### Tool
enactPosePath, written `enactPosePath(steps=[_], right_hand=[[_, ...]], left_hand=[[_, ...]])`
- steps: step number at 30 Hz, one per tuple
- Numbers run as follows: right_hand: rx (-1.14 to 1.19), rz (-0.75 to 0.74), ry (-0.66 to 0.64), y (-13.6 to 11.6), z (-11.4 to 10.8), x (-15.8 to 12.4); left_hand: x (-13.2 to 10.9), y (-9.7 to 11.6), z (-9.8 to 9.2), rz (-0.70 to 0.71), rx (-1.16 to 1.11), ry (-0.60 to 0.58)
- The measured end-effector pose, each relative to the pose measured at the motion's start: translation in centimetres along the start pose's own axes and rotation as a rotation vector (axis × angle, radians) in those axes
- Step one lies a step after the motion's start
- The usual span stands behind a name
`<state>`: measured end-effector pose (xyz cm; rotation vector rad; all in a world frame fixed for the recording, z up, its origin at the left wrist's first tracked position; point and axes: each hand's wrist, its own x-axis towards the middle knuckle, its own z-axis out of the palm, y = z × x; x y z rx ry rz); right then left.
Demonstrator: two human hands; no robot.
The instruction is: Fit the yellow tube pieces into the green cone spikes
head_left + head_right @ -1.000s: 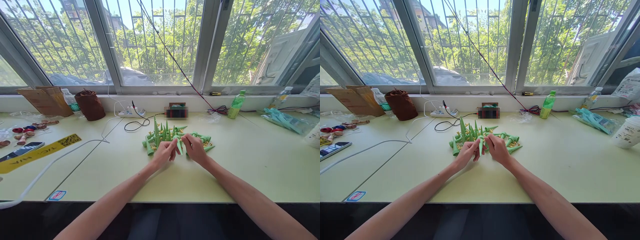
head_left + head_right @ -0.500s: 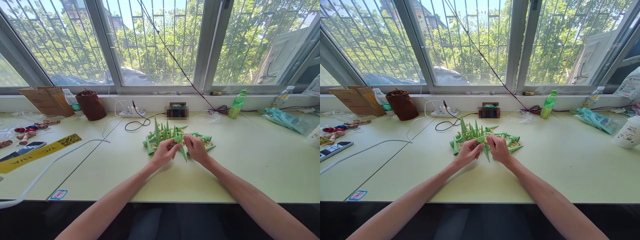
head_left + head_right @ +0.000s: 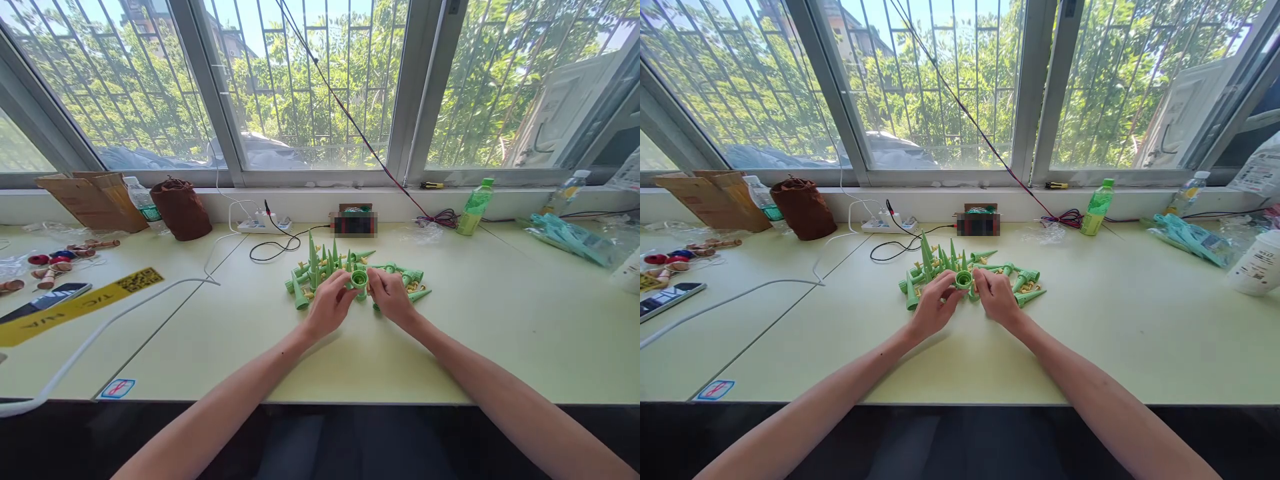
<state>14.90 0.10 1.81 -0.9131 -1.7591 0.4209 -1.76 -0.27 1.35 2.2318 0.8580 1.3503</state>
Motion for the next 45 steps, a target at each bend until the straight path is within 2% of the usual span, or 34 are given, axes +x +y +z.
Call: enactPosePath(steps=[5, 9, 12, 17, 20, 25, 28, 36, 45], right_hand=[[0.095, 0.058, 0.029, 0.2, 0.4, -0.2], [0.081, 0.034, 0.071, 0.5, 0.7, -0.5], [0.044, 0.008, 0.117, 0.6, 0.8, -0.7], [0.015, 0.012, 0.203, 0.5, 0.7, -0.7], [-0.004, -0.003, 0.213, 0.5, 0.6, -0.7], [-0.064, -0.071, 0.209, 0.2, 0.4, -0.6], [-0.096, -0.120, 0.207, 0.0, 0.3, -0.6], [-0.109, -0.142, 0.188, 0.0, 0.4, -0.6], [-0.091, -0.084, 0.138, 0.2, 0.5, -0.6]], left_hand=[[0.0, -0.1, 0.0, 0.045, 0.063, 0.110], [0.1, 0.0, -0.1, 0.048, 0.077, 0.246], [0.2, 0.1, -0.2, 0.041, 0.093, 0.270], [0.2, 0.6, -0.1, -0.006, 0.124, 0.224], [0.3, 0.8, -0.1, -0.081, 0.064, 0.195], [0.5, 1.0, -0.2, -0.343, -0.338, 0.144], [0.7, 1.0, -0.3, -0.423, -0.553, 0.114], [0.5, 0.8, -0.3, -0.500, -0.688, -0.041], [0.5, 1.1, -0.3, -0.505, -0.706, -0.114]])
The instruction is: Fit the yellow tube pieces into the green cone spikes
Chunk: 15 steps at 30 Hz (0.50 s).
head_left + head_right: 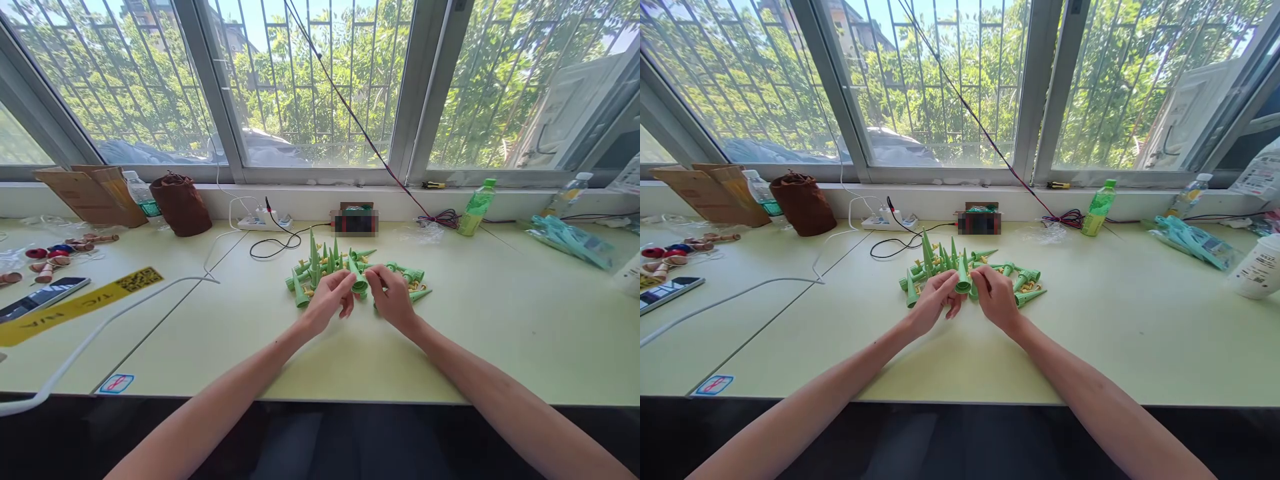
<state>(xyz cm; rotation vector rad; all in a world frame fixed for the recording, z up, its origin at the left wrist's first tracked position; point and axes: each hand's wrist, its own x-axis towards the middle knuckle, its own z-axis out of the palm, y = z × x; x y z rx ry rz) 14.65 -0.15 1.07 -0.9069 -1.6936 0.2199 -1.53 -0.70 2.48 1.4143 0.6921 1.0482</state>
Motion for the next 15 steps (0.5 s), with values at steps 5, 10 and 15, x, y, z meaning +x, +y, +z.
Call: enactPosePath(steps=[5, 10, 15], right_hand=[[-0.001, 0.019, -0.022, -0.11, -0.26, 0.18], [-0.029, 0.006, -0.014, -0.40, -0.51, 0.27], [-0.042, 0.003, -0.013, -0.38, -0.57, 0.37]], left_hand=[[-0.17, 0.23, -0.09, 0.011, 0.076, -0.051], [-0.28, 0.30, -0.11, 0.075, 0.166, -0.073], [-0.29, -0.42, -0.28, 0.173, 0.311, -0.054]])
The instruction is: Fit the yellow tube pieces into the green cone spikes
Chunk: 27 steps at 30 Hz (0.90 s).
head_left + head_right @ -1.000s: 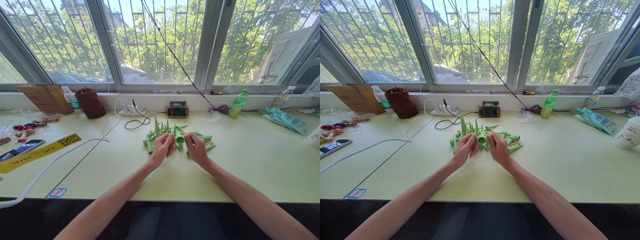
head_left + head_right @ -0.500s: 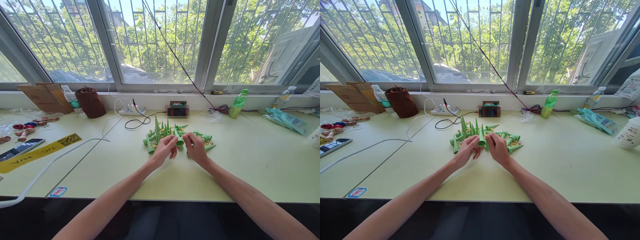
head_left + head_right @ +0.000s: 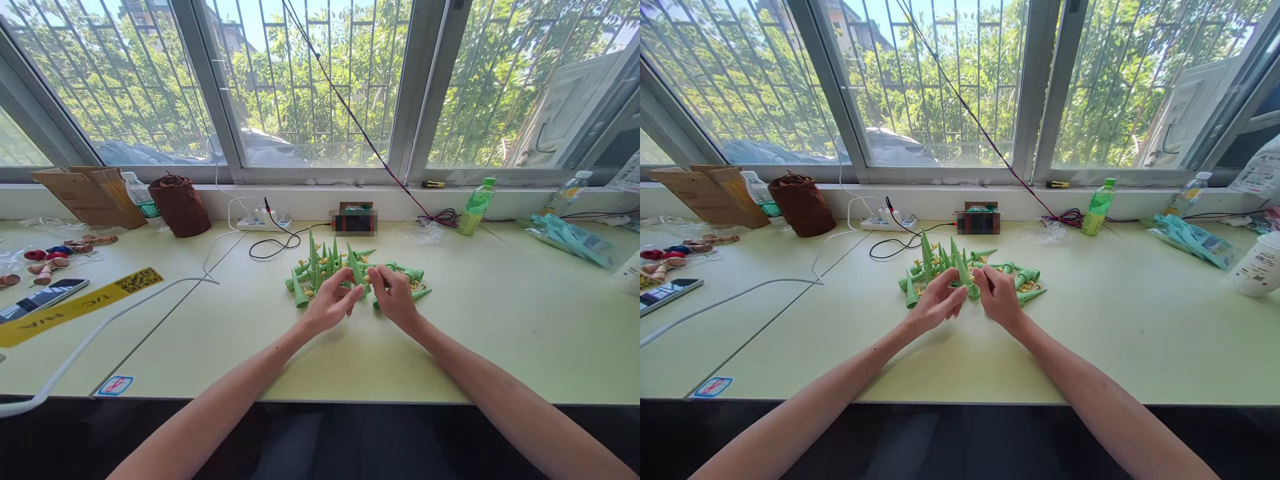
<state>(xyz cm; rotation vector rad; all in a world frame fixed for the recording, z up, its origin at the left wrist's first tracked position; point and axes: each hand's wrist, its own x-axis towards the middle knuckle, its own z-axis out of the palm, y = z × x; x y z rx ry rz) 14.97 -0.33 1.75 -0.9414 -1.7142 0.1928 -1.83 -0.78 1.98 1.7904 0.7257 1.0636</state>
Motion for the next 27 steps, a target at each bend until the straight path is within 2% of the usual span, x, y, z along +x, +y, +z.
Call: enactPosePath(steps=[8, 23, 27], right_hand=[[-0.014, 0.017, 0.007, 0.12, -0.18, 0.18], [-0.077, -0.032, -0.067, 0.34, -0.25, 0.48], [-0.067, -0.001, -0.058, 0.21, -0.20, 0.46]], left_hand=[[0.15, -0.96, 0.10, 0.219, 0.311, 0.093], [-0.10, -0.58, 0.36, 0.102, 0.283, 0.098], [-0.13, -0.90, 0.25, 0.138, 0.313, 0.104]])
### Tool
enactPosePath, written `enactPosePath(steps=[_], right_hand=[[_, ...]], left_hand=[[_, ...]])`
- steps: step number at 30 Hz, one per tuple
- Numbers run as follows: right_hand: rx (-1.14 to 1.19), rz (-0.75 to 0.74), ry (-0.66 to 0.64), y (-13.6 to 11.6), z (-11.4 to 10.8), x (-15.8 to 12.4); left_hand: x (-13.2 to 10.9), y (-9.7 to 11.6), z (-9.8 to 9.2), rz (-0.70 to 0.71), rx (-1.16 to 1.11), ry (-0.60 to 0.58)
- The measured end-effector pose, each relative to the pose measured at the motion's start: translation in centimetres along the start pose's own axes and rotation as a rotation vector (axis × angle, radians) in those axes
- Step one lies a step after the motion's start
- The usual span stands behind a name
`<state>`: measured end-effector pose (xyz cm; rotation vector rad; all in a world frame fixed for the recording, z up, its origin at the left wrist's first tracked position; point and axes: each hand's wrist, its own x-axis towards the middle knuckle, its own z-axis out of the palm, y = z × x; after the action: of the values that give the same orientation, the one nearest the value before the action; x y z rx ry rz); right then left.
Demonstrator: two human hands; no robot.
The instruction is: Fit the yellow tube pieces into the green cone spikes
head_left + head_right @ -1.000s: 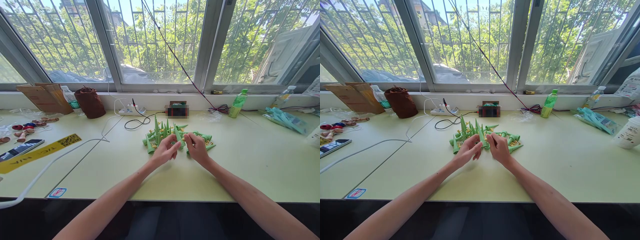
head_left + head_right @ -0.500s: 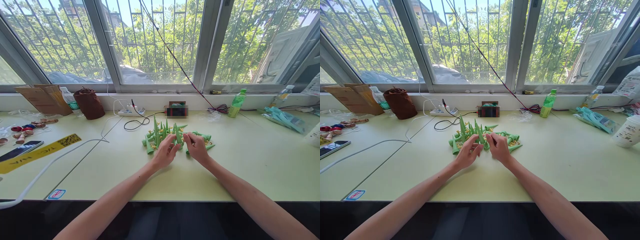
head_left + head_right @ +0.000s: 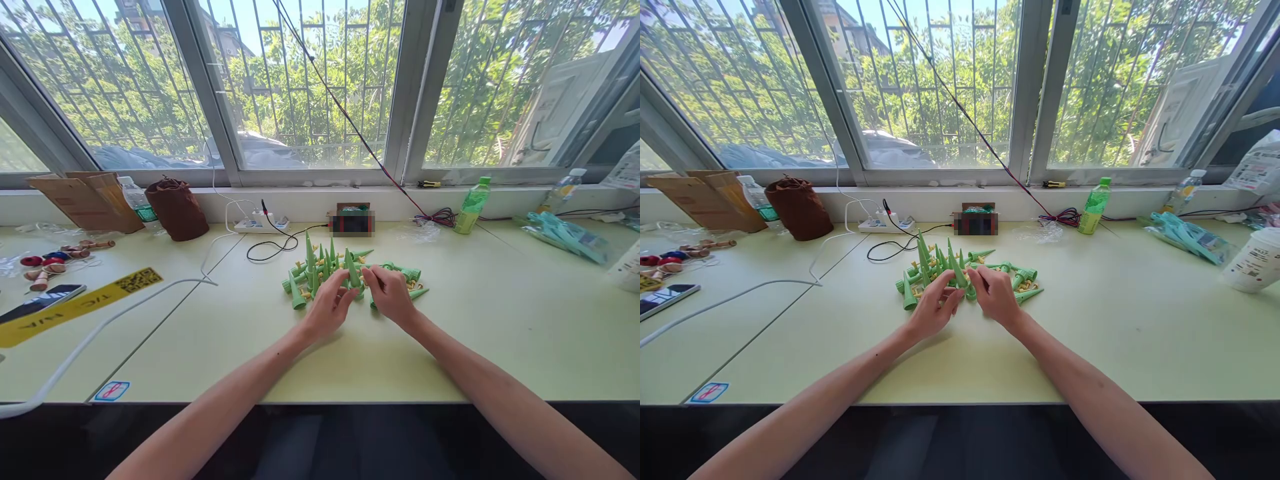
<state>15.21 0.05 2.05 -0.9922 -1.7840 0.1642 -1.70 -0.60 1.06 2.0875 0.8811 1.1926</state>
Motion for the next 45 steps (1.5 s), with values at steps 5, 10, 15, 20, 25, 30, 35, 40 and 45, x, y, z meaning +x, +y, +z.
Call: enactPosePath(steps=[5, 10, 15, 20, 25, 30, 35, 40, 45], right_hand=[[0.069, 0.084, -0.026, -0.3, 0.3, -0.1], [0.078, 0.108, 0.038, -0.4, 0.6, -0.1], [0.068, 0.126, 0.126, -0.1, 0.6, -0.3], [0.038, 0.065, 0.104, 0.0, 0.3, -0.3], [-0.013, -0.021, 0.030, -0.1, 0.4, -0.3], [0.027, 0.001, 0.012, 0.0, 0.6, -0.6], [0.042, 0.037, 0.012, 0.0, 0.6, -0.6], [0.032, 0.049, 0.011, -0.1, 0.5, -0.5], [0.038, 0.071, 0.015, -0.2, 0.6, -0.5]], left_hand=[[0.0, -0.3, -0.4, 0.220, 0.216, 0.048], [0.1, -0.1, -0.4, 0.223, 0.285, 0.127], [0.4, 0.5, -0.3, 0.077, 0.186, 0.244], [0.6, 0.9, -0.3, -0.146, -0.064, 0.102], [0.5, 1.0, -0.1, -0.342, -0.364, -0.096], [0.5, 1.3, -0.4, -0.377, -0.453, -0.138], [0.4, 1.3, -0.5, -0.359, -0.428, -0.124], [0.3, 1.4, -0.4, -0.302, -0.312, -0.116], [0.3, 1.1, -0.2, -0.233, -0.267, -0.100]])
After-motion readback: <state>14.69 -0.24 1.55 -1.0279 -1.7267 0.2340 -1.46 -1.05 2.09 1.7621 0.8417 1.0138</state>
